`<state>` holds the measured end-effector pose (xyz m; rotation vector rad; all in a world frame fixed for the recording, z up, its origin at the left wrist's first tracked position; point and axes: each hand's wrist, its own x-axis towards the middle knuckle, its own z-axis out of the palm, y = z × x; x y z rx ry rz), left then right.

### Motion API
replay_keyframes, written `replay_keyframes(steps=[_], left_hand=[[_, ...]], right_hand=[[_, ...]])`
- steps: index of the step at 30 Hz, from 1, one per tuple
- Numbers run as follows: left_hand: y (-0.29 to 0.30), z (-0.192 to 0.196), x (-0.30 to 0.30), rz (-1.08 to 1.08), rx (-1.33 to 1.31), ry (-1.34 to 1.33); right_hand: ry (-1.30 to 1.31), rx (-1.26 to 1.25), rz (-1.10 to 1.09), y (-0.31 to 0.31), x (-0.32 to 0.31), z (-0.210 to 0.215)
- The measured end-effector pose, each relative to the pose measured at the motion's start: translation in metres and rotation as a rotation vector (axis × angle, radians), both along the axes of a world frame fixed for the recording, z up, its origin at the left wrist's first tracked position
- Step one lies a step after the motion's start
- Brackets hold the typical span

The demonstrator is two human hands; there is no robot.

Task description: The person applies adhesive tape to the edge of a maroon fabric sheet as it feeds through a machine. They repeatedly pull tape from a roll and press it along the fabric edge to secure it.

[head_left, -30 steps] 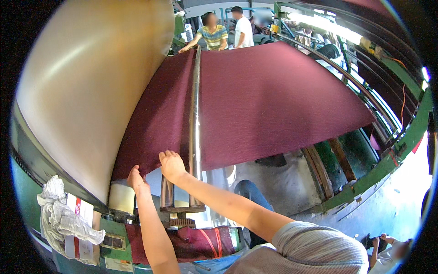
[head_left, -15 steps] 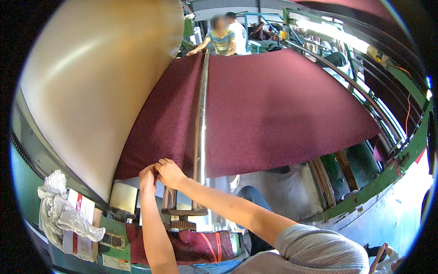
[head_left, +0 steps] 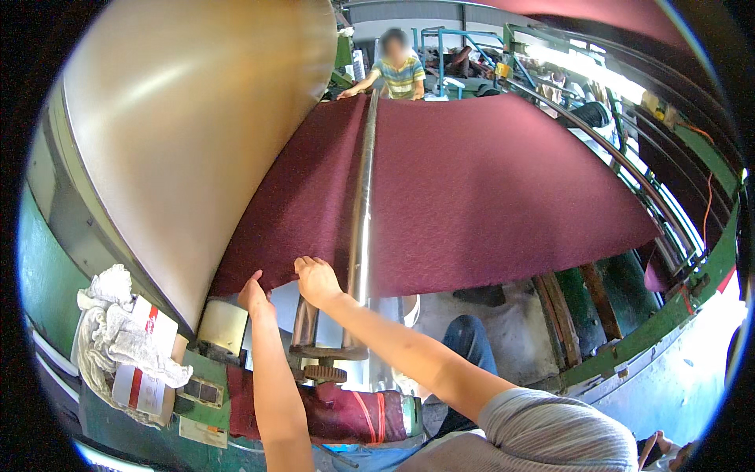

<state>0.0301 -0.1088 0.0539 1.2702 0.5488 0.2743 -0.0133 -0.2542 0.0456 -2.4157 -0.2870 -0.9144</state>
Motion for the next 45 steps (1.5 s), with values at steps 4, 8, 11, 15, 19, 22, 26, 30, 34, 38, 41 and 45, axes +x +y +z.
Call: replay_keyframes(steps=[4,8,11,15,19,22,26,30,34,38,41,45], left_hand=[[0.006,-0.006,0.002,0.061,-0.054,-0.002],[0.005,-0.012,0.005,0.032,-0.059,0.03],[0.003,-0.014,-0.002,-0.428,-0.077,0.037],[-0.008,-0.008,-0.003,-0.523,0.031,0.032],[0.011,-0.01,0.001,-0.241,0.008,-0.078],[0.012,-0.013,0.004,-0.116,-0.008,-0.077],[0.012,-0.009,0.0,-0.052,0.049,0.056],[0.032,-0.02,0.013,-0.049,0.034,0.029],[-0.007,-0.003,-0.009,-0.291,0.003,0.072],[-0.008,-0.003,-0.009,-0.524,0.0,0.016],[0.003,-0.008,-0.001,-0.409,0.0,0.002],[0.02,-0.015,0.007,-0.313,-0.109,-0.048]], right_hand=[[0.04,-0.129,0.135,0.003,-0.009,0.008],[-0.047,-0.067,0.261,0.006,-0.009,0.001],[0.003,-0.014,0.3,0.006,-0.009,0.005],[0.025,0.042,0.287,0.005,-0.002,0.003],[0.094,0.036,-0.231,0.003,-0.011,0.016],[0.169,0.02,-0.339,-0.006,-0.004,0.007],[0.142,-0.075,-0.114,-0.009,-0.003,0.002],[0.056,-0.058,-0.019,0.005,-0.007,0.009],[0.062,-0.047,0.069,-0.004,-0.006,0.005],[0.066,0.034,0.185,-0.005,-0.004,0.003],[0.028,0.113,0.16,-0.006,-0.003,0.004],[0.138,0.192,-0.318,-0.01,-0.012,0.017]])
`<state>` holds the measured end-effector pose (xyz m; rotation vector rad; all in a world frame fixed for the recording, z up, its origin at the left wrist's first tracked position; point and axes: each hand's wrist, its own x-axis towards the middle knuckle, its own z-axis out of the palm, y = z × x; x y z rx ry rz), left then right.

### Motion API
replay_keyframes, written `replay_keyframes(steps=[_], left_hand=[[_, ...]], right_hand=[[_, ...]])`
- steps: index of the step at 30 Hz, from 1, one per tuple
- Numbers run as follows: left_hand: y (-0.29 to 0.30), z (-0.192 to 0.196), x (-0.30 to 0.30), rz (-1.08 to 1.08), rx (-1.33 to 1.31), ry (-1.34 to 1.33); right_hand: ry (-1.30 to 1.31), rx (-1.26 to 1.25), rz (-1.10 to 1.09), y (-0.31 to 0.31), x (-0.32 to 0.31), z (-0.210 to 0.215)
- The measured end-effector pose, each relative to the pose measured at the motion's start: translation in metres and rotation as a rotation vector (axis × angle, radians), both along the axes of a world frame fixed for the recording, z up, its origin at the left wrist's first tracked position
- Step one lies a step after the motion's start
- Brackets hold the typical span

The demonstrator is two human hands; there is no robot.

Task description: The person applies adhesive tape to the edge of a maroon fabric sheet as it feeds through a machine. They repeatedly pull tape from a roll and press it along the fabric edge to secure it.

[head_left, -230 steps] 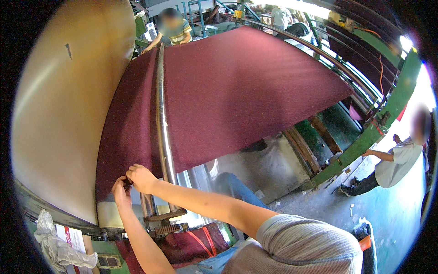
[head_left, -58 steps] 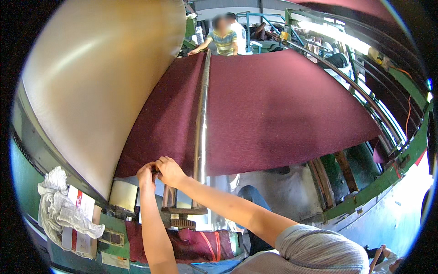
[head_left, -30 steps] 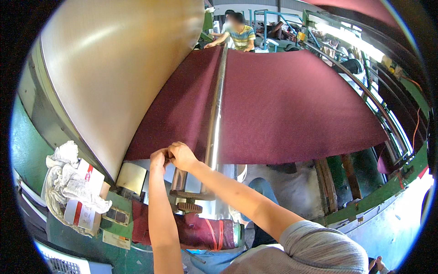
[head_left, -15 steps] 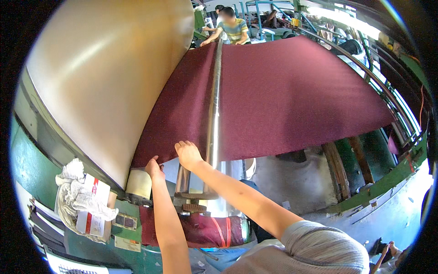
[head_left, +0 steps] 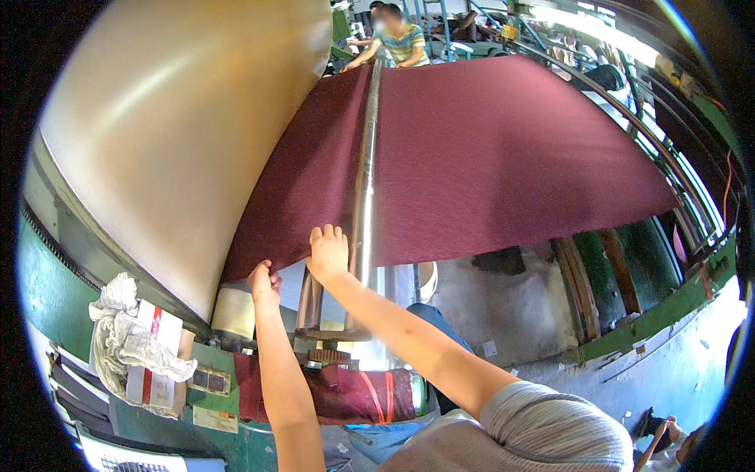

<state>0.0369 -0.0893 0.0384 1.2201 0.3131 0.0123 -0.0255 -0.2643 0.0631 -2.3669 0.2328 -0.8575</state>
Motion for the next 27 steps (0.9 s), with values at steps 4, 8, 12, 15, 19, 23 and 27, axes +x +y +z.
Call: replay_keyframes(steps=[4,8,12,15,19,23,27], left_hand=[[0.003,-0.003,0.005,0.092,-0.092,0.005],[0.007,-0.006,0.008,0.168,-0.04,0.069],[-0.015,0.007,-0.008,0.034,0.05,0.055],[-0.029,0.011,-0.017,-0.247,0.072,-0.021],[-0.025,0.007,-0.01,-0.219,0.195,-0.008],[-0.009,0.001,-0.003,-0.06,0.178,-0.003],[-0.017,0.008,-0.006,0.131,0.204,0.106]], right_hand=[[0.012,-0.112,0.095,0.003,0.015,-0.015],[-0.054,-0.182,0.251,0.005,0.018,-0.022],[-0.039,-0.213,0.34,0.005,0.013,-0.016],[-0.02,-0.277,0.409,0.01,0.009,-0.012],[-0.088,-0.214,0.433,0.014,0.008,-0.01],[-0.058,-0.083,0.105,0.005,0.009,-0.006],[-0.006,-0.093,0.133,0.001,0.011,-0.015]])
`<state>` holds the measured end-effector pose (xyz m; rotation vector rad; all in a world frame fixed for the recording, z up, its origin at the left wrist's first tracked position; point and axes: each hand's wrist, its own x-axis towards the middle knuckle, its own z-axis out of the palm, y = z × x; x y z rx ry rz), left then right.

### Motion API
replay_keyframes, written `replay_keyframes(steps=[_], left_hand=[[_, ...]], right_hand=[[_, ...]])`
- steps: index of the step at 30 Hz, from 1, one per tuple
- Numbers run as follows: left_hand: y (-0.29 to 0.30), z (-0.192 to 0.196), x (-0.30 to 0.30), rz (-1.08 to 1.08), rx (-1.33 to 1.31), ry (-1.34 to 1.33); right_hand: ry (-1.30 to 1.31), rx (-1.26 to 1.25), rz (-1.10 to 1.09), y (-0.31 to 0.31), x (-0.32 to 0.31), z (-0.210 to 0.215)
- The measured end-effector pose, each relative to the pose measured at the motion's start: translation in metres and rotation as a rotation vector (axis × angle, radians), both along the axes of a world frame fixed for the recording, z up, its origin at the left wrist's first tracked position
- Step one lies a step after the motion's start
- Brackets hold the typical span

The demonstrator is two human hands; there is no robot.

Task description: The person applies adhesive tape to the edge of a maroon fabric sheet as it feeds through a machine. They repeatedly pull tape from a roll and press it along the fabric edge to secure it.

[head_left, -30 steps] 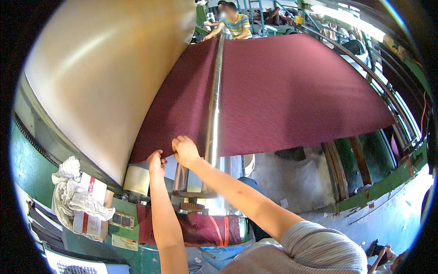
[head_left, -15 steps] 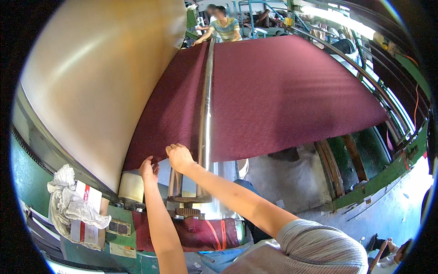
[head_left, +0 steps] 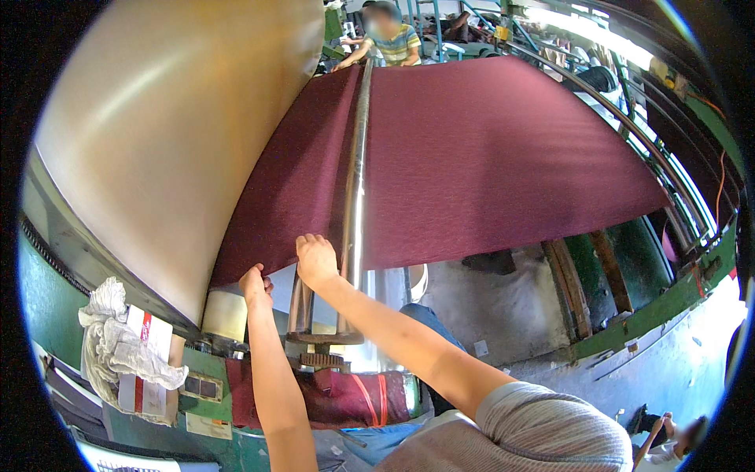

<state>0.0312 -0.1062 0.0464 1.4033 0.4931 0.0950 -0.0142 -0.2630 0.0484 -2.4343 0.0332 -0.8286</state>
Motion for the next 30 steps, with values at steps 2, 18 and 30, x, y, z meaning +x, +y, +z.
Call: replay_keyframes(steps=[2,18,30], left_hand=[[0.003,-0.002,0.004,0.05,-0.002,0.018],[-0.001,-0.003,-0.005,-0.106,0.007,-0.057],[0.044,-0.045,0.019,0.135,0.225,-0.199]], right_hand=[[-0.04,-0.007,0.134,0.0,0.002,-0.003],[-0.049,0.02,-0.054,0.004,-0.003,0.006],[-0.009,-0.211,0.312,0.031,-0.002,0.007]])
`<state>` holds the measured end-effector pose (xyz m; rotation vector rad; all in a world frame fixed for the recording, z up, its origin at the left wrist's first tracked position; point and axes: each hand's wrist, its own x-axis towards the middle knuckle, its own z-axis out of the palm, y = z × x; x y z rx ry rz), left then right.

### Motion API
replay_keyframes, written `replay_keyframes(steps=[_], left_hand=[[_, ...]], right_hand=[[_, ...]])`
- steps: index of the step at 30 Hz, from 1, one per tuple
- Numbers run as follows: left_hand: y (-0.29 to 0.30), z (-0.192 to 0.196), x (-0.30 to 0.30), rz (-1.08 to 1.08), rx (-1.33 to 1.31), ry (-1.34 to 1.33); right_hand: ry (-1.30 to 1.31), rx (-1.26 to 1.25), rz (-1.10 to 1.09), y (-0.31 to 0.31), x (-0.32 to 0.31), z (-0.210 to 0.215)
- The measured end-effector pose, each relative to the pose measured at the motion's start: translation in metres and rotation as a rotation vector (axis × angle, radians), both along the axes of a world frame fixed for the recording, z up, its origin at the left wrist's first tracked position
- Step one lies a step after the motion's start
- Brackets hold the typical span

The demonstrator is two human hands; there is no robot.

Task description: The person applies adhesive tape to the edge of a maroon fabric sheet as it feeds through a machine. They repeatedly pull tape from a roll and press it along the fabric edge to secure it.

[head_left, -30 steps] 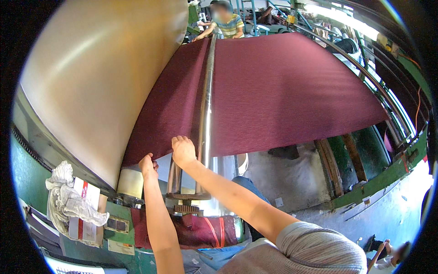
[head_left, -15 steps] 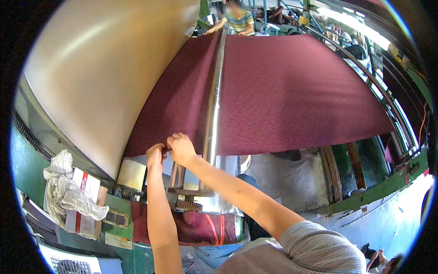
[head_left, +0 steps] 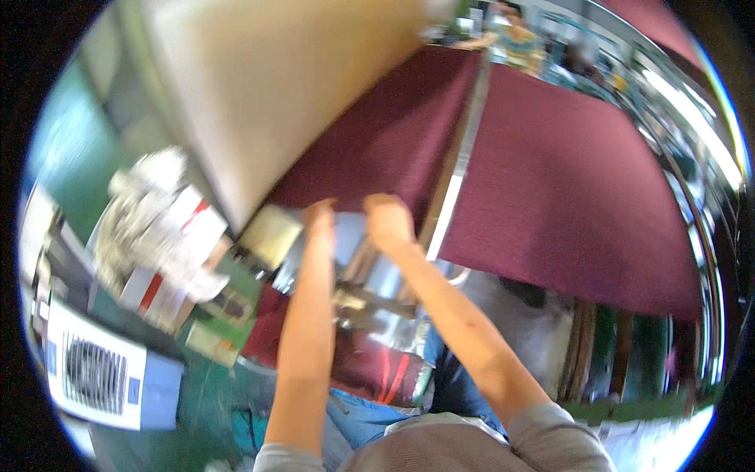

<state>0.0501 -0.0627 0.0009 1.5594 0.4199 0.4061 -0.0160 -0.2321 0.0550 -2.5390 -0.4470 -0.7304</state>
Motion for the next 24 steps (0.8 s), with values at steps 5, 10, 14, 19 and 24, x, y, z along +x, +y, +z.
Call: replay_keyframes(steps=[5,10,14,19,24], left_hand=[[-0.071,0.039,-0.031,-0.619,-0.27,0.051],[-0.055,0.05,-0.035,-0.392,-0.114,0.085],[-0.047,0.047,-0.027,-0.245,-0.191,0.159],[-0.029,0.026,-0.009,-0.08,-0.266,0.128],[-0.047,0.039,-0.019,-0.217,-0.199,0.119]], right_hand=[[-0.112,0.013,0.054,-0.02,0.003,-0.009],[-0.074,0.165,0.069,-0.018,0.0,-0.001],[-0.098,0.155,-0.301,-0.026,-0.002,0.001],[-0.095,0.015,-0.142,-0.019,0.004,-0.006],[-0.109,0.171,-0.023,-0.024,0.0,-0.001]])
